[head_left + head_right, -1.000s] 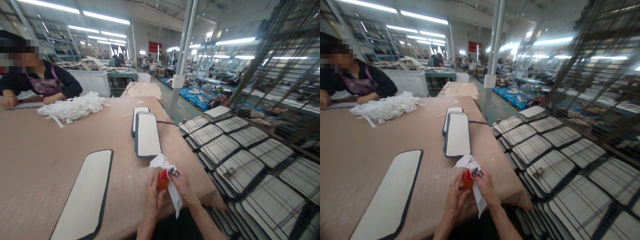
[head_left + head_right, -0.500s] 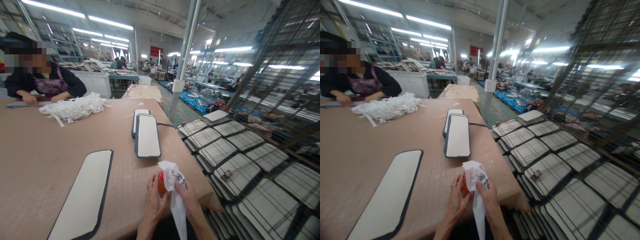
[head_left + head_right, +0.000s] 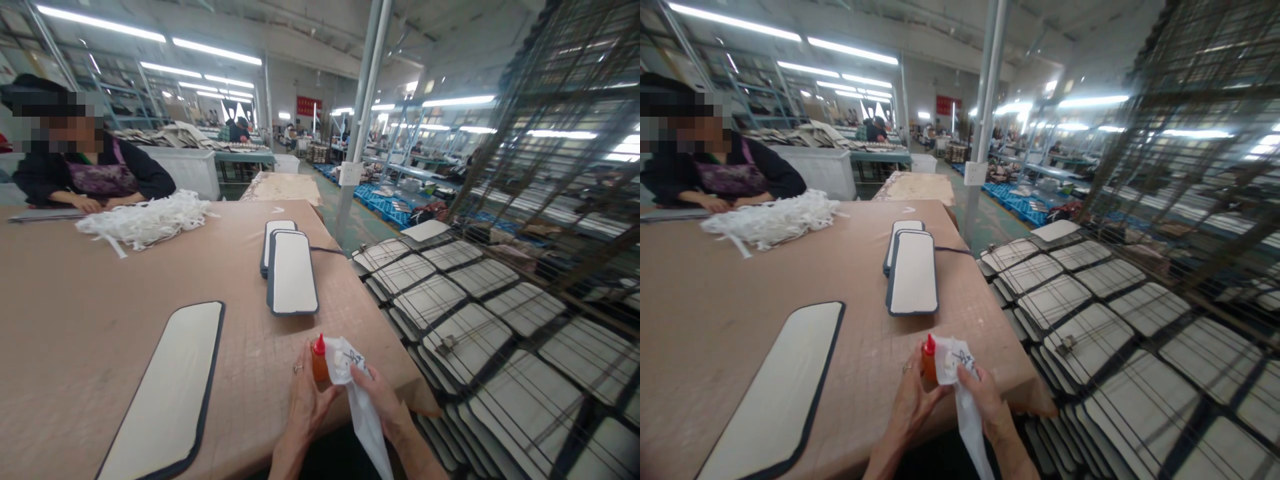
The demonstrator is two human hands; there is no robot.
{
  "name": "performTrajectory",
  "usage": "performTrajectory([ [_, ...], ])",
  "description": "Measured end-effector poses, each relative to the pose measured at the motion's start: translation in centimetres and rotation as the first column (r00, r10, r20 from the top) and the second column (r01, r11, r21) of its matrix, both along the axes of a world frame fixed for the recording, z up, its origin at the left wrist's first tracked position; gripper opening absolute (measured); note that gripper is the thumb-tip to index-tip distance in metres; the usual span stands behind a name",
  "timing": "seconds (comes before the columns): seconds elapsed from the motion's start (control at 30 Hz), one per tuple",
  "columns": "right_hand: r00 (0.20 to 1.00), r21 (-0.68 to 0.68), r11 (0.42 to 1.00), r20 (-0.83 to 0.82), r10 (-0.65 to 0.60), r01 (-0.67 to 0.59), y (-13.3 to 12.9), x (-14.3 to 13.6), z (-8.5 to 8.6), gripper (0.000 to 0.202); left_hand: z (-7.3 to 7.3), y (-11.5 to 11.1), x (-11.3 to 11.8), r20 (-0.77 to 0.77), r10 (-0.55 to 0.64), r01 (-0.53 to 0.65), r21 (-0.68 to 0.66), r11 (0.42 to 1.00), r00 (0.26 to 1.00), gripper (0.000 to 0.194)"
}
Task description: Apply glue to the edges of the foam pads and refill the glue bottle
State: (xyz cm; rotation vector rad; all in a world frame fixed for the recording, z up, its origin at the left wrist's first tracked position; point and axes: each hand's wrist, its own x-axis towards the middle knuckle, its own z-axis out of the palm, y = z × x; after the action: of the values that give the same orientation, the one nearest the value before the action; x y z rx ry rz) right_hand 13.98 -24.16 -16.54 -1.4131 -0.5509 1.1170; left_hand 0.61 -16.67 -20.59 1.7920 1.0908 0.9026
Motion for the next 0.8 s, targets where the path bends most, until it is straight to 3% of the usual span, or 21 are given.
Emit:
performTrajectory([
  [0.23,0.976,0.000,0.990,0.164,0.140,-0.142,0.1,-0.2,-0.5,0.024,-0.8,-0.2,0.2,0.004,-0.002,0.002,0.036,0.999,1.000,0.091],
  [0.33,0.976,0.019,0.988,0.158,0.149,-0.154,0.3,-0.2,-1.5,0.020,-1.6,-0.3,0.4,-0.012,-0.003,0.004,0.058,0.998,1.000,0.092],
  [0.53,0.995,0.037,0.998,0.080,-0.055,0.052,0.6,-1.1,-4.2,0.031,-2.4,-0.2,0.2,-0.071,0.019,-0.015,0.060,0.998,0.997,0.095],
  [0.8,0.956,0.064,0.954,-0.029,-0.291,0.293,1.0,-2.8,-4.5,0.040,-2.3,0.5,0.7,-0.011,-0.023,0.024,0.068,0.997,1.000,0.099],
])
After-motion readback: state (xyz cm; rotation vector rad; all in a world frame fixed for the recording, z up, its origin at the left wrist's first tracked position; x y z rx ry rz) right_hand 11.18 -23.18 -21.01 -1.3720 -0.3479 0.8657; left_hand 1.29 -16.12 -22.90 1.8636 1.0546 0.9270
